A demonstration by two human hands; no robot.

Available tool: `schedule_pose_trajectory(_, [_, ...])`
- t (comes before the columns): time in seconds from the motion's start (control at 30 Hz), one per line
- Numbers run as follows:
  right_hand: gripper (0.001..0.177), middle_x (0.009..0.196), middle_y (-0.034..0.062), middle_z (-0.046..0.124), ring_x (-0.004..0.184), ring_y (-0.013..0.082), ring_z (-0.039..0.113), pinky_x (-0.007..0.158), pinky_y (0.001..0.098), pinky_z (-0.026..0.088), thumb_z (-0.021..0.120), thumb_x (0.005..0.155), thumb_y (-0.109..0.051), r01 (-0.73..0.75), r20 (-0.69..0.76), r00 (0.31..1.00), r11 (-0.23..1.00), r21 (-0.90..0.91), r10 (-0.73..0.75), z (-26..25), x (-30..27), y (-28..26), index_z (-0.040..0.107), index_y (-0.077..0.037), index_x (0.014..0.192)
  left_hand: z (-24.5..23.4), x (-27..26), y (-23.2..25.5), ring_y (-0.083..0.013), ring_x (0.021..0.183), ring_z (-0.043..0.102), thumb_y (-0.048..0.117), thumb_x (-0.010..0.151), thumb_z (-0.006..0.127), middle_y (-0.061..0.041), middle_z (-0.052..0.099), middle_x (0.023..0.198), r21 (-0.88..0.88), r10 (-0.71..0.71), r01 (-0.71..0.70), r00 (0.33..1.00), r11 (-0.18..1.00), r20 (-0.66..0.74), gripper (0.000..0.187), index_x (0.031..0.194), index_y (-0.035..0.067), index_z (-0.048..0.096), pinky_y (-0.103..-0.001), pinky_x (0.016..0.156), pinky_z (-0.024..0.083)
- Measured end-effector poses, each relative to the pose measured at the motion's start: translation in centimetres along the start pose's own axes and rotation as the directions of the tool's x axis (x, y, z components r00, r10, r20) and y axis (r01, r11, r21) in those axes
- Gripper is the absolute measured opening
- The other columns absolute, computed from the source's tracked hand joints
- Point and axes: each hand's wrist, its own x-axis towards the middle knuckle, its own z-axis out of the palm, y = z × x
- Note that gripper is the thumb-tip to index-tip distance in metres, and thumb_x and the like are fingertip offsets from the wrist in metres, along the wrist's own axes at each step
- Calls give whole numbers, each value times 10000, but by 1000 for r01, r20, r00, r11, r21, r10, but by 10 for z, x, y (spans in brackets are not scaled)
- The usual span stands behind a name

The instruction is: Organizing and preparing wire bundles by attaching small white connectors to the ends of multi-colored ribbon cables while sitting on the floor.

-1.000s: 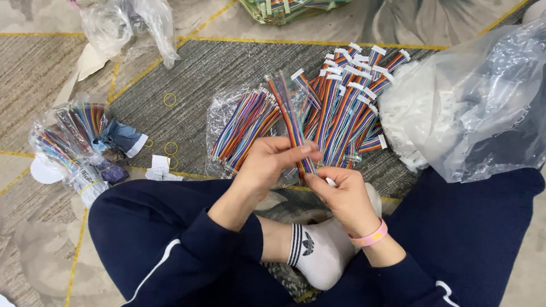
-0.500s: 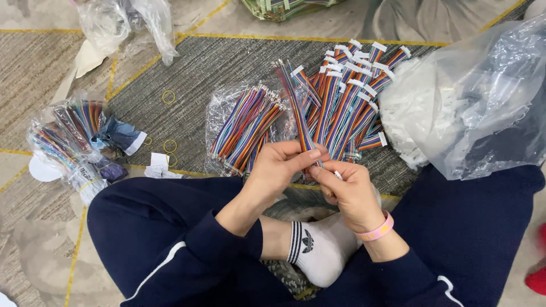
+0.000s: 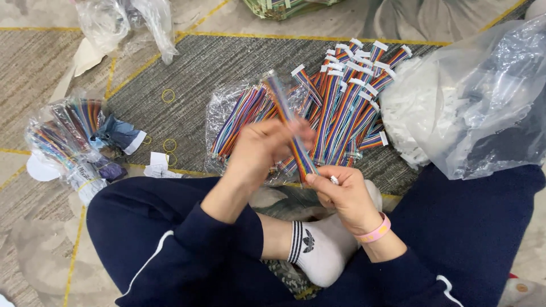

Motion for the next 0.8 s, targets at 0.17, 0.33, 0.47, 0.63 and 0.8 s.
schedule_pose_trajectory(0.17, [93, 370, 2, 273, 343, 30, 224, 339, 163, 183, 638, 798, 18, -14, 34, 999, 1000, -15, 14, -1, -2, 3, 669, 71, 729, -5, 0, -2, -262, 792, 690, 205, 787, 707, -219, 697, 866, -4, -42, 43, 998, 999, 51, 193, 789, 14, 683, -335, 699, 567])
schedule_pose_trajectory(0.33, [94, 361, -10, 307, 351, 9, 253, 358, 146, 178, 640, 785, 40, -42, 114, 992, 998, -45, 46, 11, -8, 5, 686, 90, 720, -40, 11, 26, -267, 821, 694, 211, 838, 642, -222, 689, 940, -90, 46, -48, 999, 995, -26, 227, 921, 2, 673, -376, 772, 576])
schedule_pose_trajectory(0.47, [95, 327, 15, 371, 312, 26, 260, 338, 180, 201, 677, 756, 31, -22, 212, 975, 983, -184, 62, 0, -3, -10, 727, 95, 807, -34, 10, 20, -286, 803, 697, 191, 873, 624, -234, 687, 923, -62, 101, -99, 994, 993, 40, 192, 903, 9, 678, -351, 722, 586])
schedule_pose_trajectory(0.63, [209, 393, -41, 310, 357, 3, 250, 368, 157, 215, 598, 841, -115, 94, 49, 994, 996, -7, -93, -12, 7, -27, 688, 66, 896, -1, -7, 4, -284, 684, 702, 112, 799, 689, -240, 692, 777, 134, -24, -7, 974, 991, 227, 113, 741, 15, 683, -317, 598, 588])
schedule_pose_trajectory(0.8, [196, 367, 3, 244, 325, 34, 207, 336, 172, 195, 602, 834, -47, 135, 56, 988, 979, 154, -145, -2, 10, -35, 662, 91, 960, 6, -8, -11, -231, 648, 698, 12, 774, 697, -221, 691, 725, 213, -201, 138, 930, 967, 309, 66, 734, -39, 682, -264, 575, 577])
